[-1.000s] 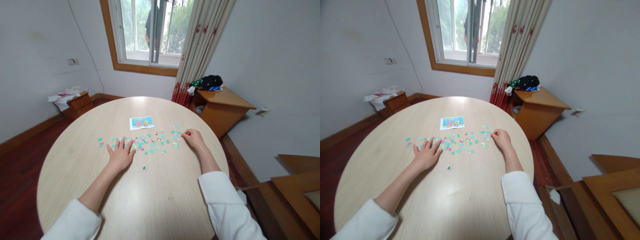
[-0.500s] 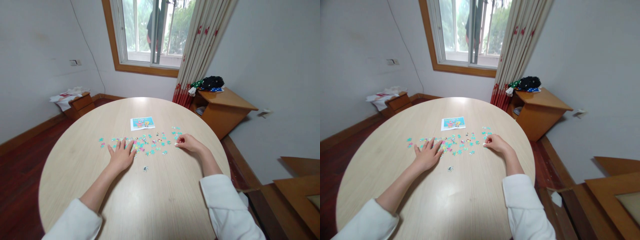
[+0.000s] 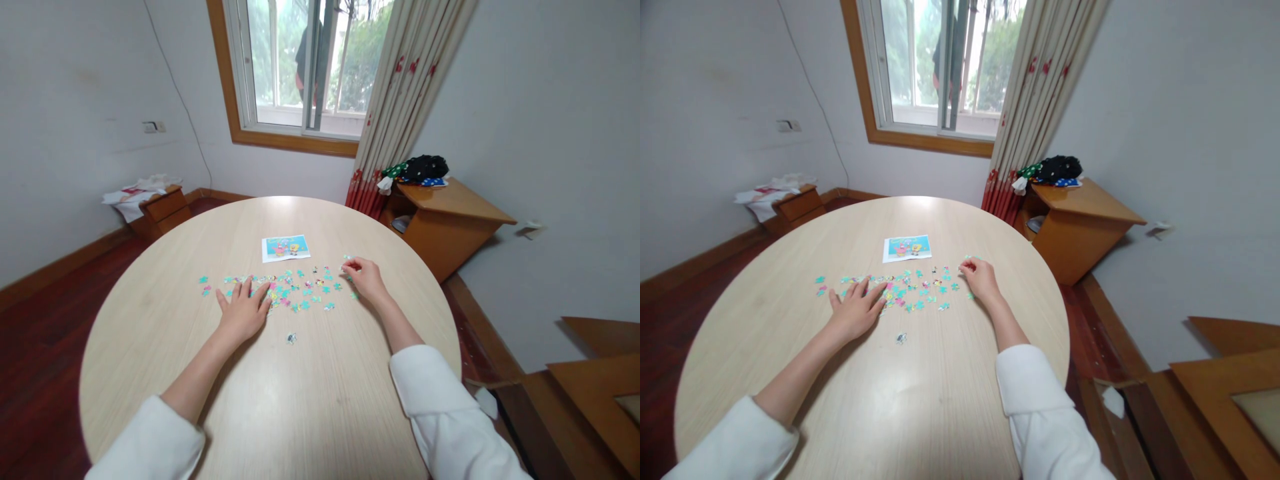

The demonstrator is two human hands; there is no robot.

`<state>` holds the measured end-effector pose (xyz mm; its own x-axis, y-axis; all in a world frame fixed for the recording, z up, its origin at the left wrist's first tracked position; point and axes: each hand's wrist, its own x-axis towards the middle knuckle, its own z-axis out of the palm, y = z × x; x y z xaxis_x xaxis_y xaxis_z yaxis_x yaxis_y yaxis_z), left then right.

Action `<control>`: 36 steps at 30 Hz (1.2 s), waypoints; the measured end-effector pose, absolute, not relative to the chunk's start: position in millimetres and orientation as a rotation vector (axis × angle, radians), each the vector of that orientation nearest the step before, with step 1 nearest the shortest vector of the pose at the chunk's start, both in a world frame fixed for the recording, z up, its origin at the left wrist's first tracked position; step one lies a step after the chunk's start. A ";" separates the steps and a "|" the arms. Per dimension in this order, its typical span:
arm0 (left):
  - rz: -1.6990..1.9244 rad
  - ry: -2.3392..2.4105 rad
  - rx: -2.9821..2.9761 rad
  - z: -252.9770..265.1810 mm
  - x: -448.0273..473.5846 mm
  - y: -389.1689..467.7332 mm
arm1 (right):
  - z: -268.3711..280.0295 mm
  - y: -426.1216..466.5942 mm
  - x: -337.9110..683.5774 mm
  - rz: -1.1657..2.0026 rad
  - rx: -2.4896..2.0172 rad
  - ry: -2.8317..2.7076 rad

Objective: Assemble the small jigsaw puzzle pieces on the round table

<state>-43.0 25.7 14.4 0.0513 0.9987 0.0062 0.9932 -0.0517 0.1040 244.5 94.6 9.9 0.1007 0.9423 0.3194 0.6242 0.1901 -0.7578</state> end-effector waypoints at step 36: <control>0.365 2.269 2.121 8.6 -67.1 27.4 | 12.5 1.2 160.3 0.293 -1.481 -2.605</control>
<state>-67.1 27.4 8.6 -0.0798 0.9858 0.1480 0.9825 0.0527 0.1787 160.3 1.2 12.5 -0.5098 0.8601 0.0177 0.8347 0.4995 -0.2319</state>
